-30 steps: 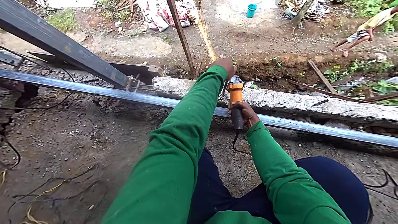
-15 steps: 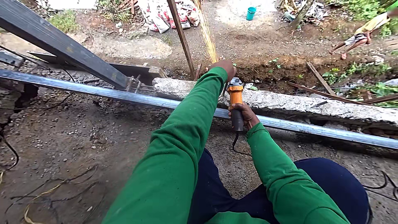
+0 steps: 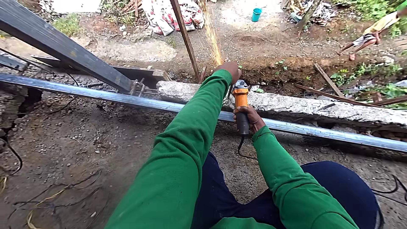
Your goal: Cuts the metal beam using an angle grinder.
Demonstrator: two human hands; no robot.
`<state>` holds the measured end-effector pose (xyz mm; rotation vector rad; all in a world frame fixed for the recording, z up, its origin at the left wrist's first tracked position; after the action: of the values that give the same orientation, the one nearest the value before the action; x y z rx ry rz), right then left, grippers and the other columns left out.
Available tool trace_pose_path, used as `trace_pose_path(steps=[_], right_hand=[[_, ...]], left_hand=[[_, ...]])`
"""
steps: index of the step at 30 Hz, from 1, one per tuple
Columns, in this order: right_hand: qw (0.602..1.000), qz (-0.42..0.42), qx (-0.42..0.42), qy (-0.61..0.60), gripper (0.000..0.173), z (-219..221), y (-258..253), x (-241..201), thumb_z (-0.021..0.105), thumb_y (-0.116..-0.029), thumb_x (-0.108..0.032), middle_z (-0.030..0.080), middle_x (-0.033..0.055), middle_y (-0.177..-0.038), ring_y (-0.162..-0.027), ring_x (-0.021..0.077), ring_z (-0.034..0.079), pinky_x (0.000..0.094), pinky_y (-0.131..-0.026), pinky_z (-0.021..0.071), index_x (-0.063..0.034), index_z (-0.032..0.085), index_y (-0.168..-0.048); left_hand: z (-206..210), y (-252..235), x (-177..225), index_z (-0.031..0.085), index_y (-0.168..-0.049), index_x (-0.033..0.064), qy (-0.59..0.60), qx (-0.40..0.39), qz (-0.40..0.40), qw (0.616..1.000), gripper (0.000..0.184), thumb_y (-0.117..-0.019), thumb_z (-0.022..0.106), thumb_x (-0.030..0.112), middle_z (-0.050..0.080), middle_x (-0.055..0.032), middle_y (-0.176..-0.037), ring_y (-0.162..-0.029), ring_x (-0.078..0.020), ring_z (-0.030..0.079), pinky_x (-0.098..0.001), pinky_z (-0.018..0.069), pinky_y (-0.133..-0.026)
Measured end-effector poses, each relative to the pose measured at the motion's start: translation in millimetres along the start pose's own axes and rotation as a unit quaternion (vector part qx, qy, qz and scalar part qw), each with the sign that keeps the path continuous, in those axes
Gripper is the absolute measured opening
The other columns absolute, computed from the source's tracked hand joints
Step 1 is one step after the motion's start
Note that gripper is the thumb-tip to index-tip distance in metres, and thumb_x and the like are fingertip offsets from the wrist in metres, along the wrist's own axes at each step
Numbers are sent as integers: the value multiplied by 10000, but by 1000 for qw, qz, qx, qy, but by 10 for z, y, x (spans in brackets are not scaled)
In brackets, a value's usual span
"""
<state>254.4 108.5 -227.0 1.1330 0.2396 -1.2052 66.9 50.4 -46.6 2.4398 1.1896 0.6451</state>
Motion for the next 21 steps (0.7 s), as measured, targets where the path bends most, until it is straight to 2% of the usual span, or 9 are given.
trace_pose_path(steps=[5, 9, 21], right_hand=[[1000, 1, 8, 1, 402, 8, 5, -3, 654, -931, -337, 705, 134, -915, -653, 241, 696, 424, -587, 608, -145, 557, -1270], [1000, 8, 3, -5, 437, 30, -1, -5, 673, -914, -353, 698, 122, -912, -654, 237, 687, 426, -579, 599, -167, 548, -1288], [1000, 9, 5, -9, 408, 46, 5, -18, 667, -917, -331, 701, 128, -907, -645, 238, 691, 416, -576, 604, -142, 556, -1262]], left_hand=[[1, 0, -3, 677, -1122, -15, 2, 3, -3, 1000, 551, -1115, 330, 413, 667, -267, -1215, -1185, -434, 640, -682, 490, -922], [23, -24, -24, 689, -1092, 17, 0, 7, 8, 1000, 531, -1113, 327, 405, 686, -244, -1165, -1140, -420, 659, -670, 503, -890], [17, -12, -25, 687, -1083, 5, 2, 2, -1, 1000, 546, -1113, 320, 408, 681, -252, -1174, -1150, -423, 656, -669, 504, -895]])
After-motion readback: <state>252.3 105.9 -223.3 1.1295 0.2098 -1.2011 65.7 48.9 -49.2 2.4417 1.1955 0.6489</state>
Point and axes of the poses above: each hand's wrist, its own y-axis away from the middle knuckle, its own z-axis out of the palm, x = y × z, the point moved 4 cm from there along -y, towards the middle knuckle
